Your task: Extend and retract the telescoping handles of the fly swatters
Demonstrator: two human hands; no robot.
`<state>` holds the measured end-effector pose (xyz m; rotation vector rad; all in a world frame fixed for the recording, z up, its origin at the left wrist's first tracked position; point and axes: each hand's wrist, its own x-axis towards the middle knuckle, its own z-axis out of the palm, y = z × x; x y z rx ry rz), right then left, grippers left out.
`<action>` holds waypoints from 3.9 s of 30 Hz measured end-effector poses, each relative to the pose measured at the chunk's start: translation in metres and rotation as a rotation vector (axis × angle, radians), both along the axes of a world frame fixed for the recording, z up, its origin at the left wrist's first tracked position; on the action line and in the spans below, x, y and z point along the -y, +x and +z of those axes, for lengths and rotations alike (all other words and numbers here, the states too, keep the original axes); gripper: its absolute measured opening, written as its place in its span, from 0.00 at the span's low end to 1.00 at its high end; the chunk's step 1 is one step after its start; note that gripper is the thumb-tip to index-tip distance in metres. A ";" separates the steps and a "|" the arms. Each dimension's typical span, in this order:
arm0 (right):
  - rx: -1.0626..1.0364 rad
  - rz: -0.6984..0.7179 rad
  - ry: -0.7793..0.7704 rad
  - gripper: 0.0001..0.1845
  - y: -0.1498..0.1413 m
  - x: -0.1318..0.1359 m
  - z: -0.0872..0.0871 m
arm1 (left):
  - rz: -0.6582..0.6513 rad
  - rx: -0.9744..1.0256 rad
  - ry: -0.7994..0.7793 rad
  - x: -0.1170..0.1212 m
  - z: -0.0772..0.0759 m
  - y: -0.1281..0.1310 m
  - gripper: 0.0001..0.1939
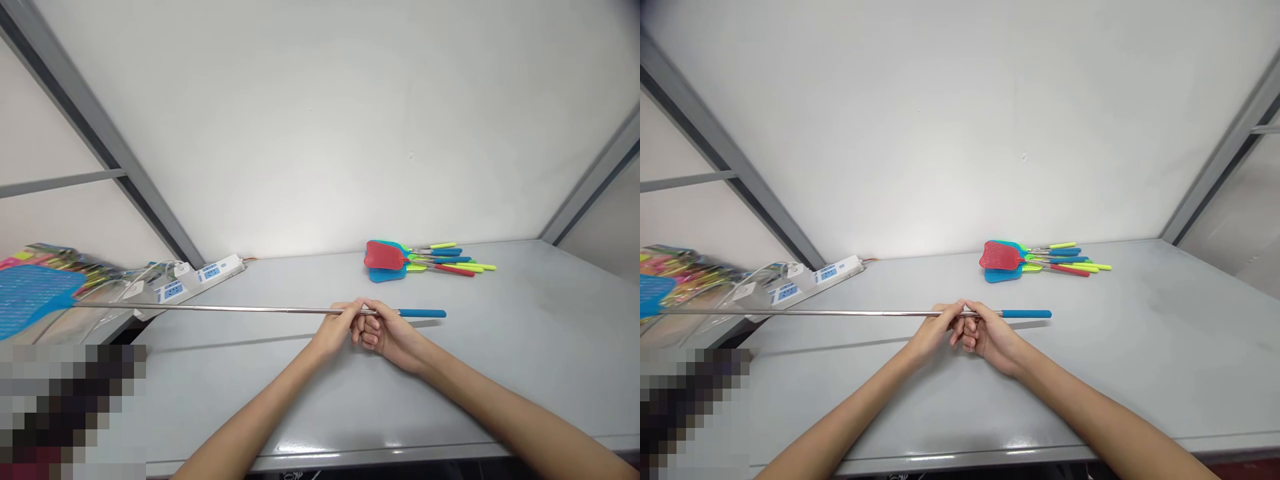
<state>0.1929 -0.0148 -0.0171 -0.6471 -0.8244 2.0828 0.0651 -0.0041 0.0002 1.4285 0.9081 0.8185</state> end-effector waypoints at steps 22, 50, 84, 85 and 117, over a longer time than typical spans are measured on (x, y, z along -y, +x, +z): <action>0.064 -0.023 0.029 0.19 0.005 -0.004 0.013 | 0.023 0.097 -0.420 -0.002 0.023 -0.012 0.19; 0.197 -0.048 0.022 0.21 0.026 -0.010 0.024 | 0.078 0.093 -0.489 -0.010 0.041 -0.038 0.21; -0.040 -0.048 -0.080 0.20 0.016 -0.009 0.010 | 0.186 0.072 -0.056 -0.004 0.023 -0.019 0.23; -0.045 -0.044 -0.086 0.20 0.015 -0.009 0.010 | 0.187 0.064 -0.049 -0.005 0.022 -0.019 0.23; -0.084 -0.005 -0.123 0.20 0.010 -0.007 0.003 | 0.114 0.039 -0.053 -0.010 0.009 -0.018 0.23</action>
